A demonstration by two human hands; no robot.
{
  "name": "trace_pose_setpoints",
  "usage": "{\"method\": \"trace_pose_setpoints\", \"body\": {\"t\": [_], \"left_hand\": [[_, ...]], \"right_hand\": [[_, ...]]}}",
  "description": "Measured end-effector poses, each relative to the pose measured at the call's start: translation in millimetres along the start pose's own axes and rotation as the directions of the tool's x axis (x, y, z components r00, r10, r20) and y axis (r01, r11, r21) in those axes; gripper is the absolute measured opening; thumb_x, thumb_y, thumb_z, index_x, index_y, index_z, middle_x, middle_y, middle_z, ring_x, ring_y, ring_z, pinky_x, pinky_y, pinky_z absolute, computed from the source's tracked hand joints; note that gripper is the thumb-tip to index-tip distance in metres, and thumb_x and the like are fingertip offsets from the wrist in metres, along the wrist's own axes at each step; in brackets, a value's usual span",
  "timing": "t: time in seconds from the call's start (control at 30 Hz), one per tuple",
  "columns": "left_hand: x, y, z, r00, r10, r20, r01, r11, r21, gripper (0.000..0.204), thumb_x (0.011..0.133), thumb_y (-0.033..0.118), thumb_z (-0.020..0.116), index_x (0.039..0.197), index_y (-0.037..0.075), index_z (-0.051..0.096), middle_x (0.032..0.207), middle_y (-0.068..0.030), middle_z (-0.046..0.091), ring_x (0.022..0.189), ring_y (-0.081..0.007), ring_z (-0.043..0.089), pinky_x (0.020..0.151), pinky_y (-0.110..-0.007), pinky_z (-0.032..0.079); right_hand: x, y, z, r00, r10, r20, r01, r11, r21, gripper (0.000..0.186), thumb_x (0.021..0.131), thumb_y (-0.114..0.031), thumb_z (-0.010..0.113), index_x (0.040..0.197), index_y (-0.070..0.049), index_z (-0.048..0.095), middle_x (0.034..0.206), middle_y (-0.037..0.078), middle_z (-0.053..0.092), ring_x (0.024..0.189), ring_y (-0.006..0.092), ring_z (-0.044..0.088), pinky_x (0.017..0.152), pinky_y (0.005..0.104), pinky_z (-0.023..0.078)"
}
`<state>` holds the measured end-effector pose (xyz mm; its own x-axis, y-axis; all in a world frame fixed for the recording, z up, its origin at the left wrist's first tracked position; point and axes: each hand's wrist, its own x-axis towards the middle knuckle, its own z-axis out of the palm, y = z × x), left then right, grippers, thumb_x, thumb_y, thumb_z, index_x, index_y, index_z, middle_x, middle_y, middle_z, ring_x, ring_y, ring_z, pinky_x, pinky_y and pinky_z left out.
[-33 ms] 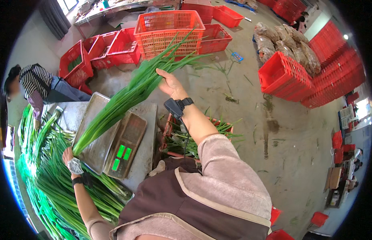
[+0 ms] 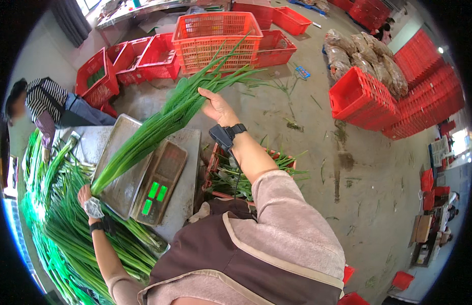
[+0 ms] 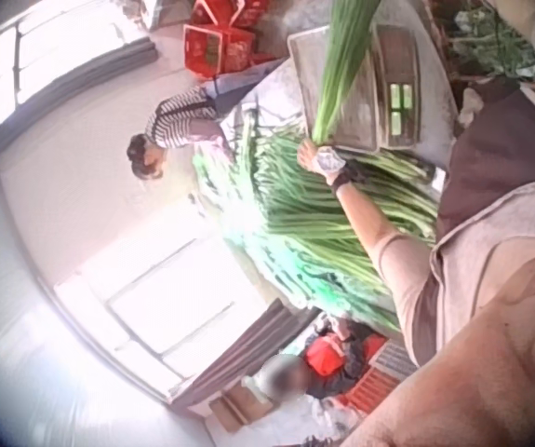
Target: The person repeatedly picks up bundles of green onions, places them on a digital scale, removes them, and returns them to the pile. The process is repeated continuously throughout the clip.
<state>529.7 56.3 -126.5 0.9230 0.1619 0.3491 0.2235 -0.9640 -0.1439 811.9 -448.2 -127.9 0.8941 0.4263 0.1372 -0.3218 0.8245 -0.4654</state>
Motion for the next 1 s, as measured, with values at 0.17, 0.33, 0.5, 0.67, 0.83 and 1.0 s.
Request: {"method": "trace_pose_setpoints", "body": {"t": [0.17, 0.33, 0.5, 0.67, 0.83, 1.0], "left_hand": [[-6, -34, 33, 0.962, -0.078, 0.261, 0.065, 0.996, 0.058, 0.046, 0.083, 0.009, 0.047, 0.129, 0.015, 0.050, 0.130, -0.0081, 0.053, 0.128, -0.0253, 0.043, 0.106, -0.051, 0.027], [-24, -21, 18, 0.956, -0.230, 0.182, 0.236, 0.972, -0.011, 0.082, 0.077, -0.003, 0.048, 0.148, 0.029, 0.023, 0.151, -0.0038, 0.029, 0.142, -0.0237, 0.023, 0.111, -0.056, 0.017], [-52, 12, -22, 0.979, -0.172, -0.113, 0.116, 0.915, -0.387, 0.069, 0.071, -0.006, 0.056, 0.137, 0.004, 0.038, 0.137, -0.0191, 0.043, 0.129, -0.0360, 0.038, 0.108, -0.041, 0.032], [-92, 69, -38, 0.838, -0.544, -0.044, 0.357, 0.607, -0.710, 0.037, 0.085, 0.001, 0.058, 0.121, 0.005, 0.055, 0.108, -0.0103, 0.063, 0.088, -0.0190, 0.061, 0.079, -0.030, 0.048], [-129, 134, -58, 0.855, -0.508, 0.105, 0.356, 0.426, -0.832, 0.018, 0.090, 0.005, 0.055, 0.107, 0.005, 0.062, 0.095, -0.0037, 0.067, 0.078, -0.0103, 0.061, 0.069, -0.024, 0.049], [-150, 176, -83, 0.912, -0.375, 0.166, 0.332, 0.434, -0.838, 0.012, 0.091, 0.004, 0.056, 0.100, 0.003, 0.064, 0.087, -0.0044, 0.066, 0.075, -0.0101, 0.060, 0.068, -0.023, 0.048]], "right_hand": [[-10, 28, -17, 0.989, 0.064, -0.134, -0.059, 0.997, 0.041, 0.028, 0.084, -0.005, 0.066, 0.111, -0.001, 0.058, 0.112, 0.008, 0.063, 0.102, 0.0217, 0.060, 0.095, 0.0354, 0.045], [-35, 23, -38, 0.984, 0.141, -0.108, -0.133, 0.988, 0.076, 0.037, 0.087, -0.018, 0.066, 0.118, -0.002, 0.055, 0.122, 0.012, 0.058, 0.114, 0.0252, 0.052, 0.104, 0.0415, 0.037], [-71, 19, -46, 0.924, 0.277, -0.263, -0.302, 0.952, -0.057, 0.046, 0.089, -0.021, 0.064, 0.123, 0.004, 0.046, 0.126, 0.021, 0.052, 0.117, 0.0298, 0.050, 0.106, 0.0430, 0.036], [-100, 15, -38, 0.850, -0.034, -0.525, -0.379, 0.653, -0.656, 0.027, 0.087, -0.019, 0.066, 0.101, 0.003, 0.060, 0.094, 0.012, 0.064, 0.085, 0.0198, 0.061, 0.078, 0.0320, 0.049], [-68, -14, -25, 0.876, -0.446, 0.184, 0.148, -0.115, -0.982, 0.021, 0.077, -0.012, 0.071, 0.094, -0.002, 0.067, 0.083, 0.008, 0.068, 0.073, 0.0195, 0.063, 0.068, 0.0306, 0.050], [-21, -44, -17, 0.911, -0.093, 0.402, 0.321, -0.453, -0.832, 0.030, 0.072, -0.022, 0.073, 0.096, -0.004, 0.068, 0.091, 0.014, 0.068, 0.087, 0.0299, 0.065, 0.080, 0.0389, 0.049]]}}
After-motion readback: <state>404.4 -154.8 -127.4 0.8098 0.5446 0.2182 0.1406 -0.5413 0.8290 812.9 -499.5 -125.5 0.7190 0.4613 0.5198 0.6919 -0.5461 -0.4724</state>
